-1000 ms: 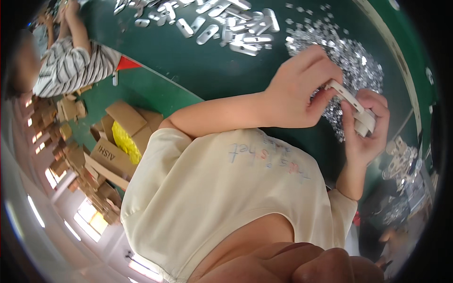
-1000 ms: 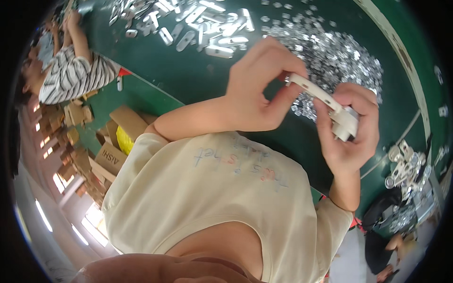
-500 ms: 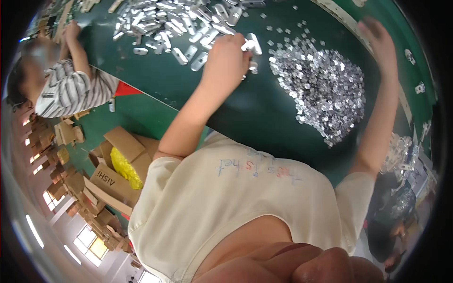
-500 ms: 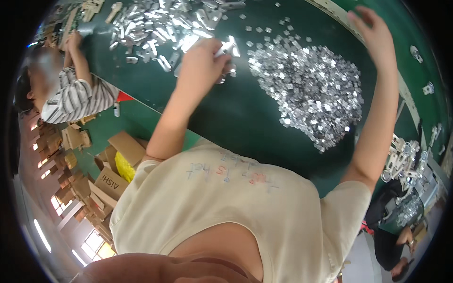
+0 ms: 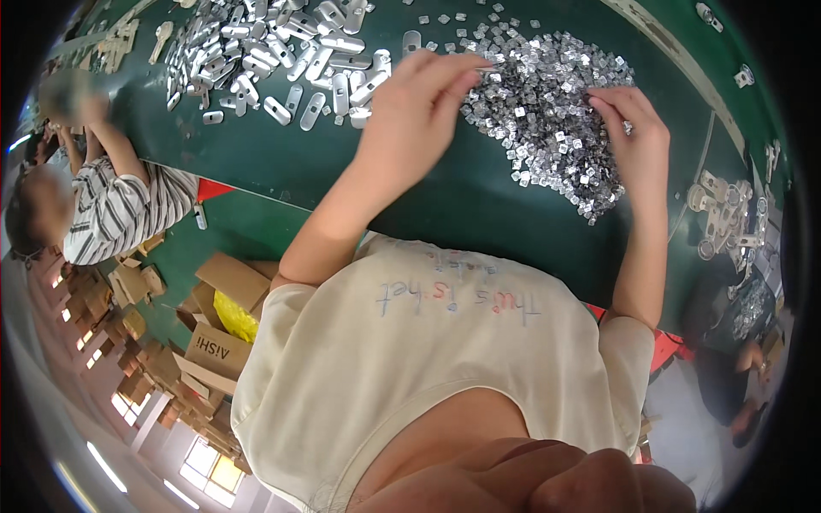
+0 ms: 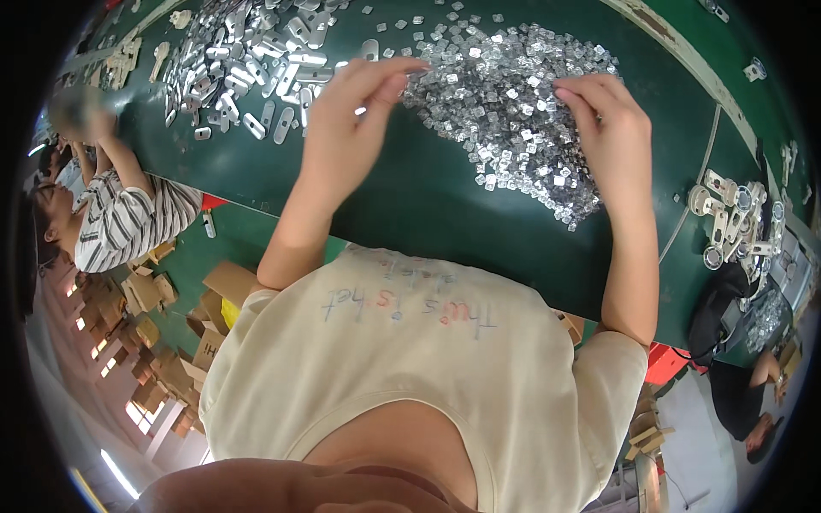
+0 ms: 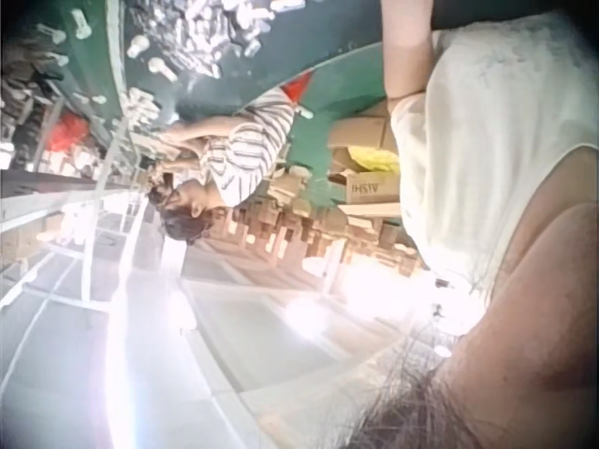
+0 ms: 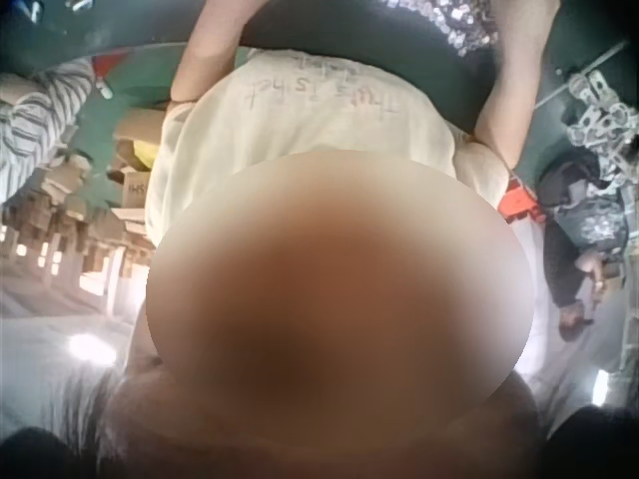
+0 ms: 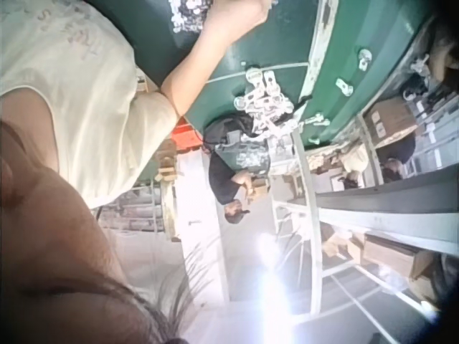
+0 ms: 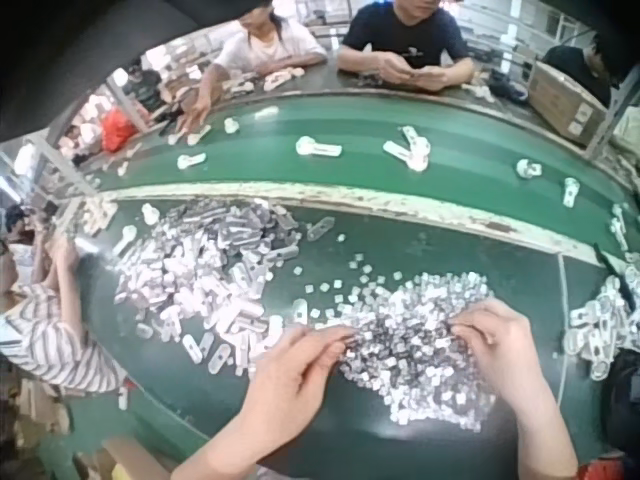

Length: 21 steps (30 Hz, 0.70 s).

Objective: Manually assembling small metal components and placing them on a conveyor belt in an industrial environment.

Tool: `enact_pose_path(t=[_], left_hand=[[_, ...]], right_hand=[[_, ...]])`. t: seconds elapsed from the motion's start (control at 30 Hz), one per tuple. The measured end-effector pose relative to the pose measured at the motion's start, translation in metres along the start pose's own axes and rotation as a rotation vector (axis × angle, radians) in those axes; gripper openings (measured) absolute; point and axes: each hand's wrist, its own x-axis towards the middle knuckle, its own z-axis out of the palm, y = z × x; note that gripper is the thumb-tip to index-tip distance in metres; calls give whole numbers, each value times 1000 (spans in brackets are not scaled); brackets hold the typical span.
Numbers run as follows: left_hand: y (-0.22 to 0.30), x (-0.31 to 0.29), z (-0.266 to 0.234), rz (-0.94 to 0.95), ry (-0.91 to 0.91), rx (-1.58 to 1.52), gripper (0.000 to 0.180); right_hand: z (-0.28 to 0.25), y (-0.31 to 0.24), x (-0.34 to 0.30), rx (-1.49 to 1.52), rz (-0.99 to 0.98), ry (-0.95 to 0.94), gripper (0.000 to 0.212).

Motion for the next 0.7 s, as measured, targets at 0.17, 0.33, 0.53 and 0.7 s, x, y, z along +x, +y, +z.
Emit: enact_pose_path(t=[0.17, 0.33, 0.53, 0.7], left_hand=[[29, -10, 3, -37, -144, -414, 29], [42, -9, -2, -188, -148, -767, 30], [56, -7, -5, -267, -117, -895, 29], [59, -7, -2, -290, -170, -947, 30]], right_hand=[[-17, -15, -6, 688, 225, -148, 16], [-24, -51, -13, 968, 251, -221, 20], [-37, -71, -21, 1071, 306, -171, 24], [-35, -71, -26, 1060, 267, -130, 25]])
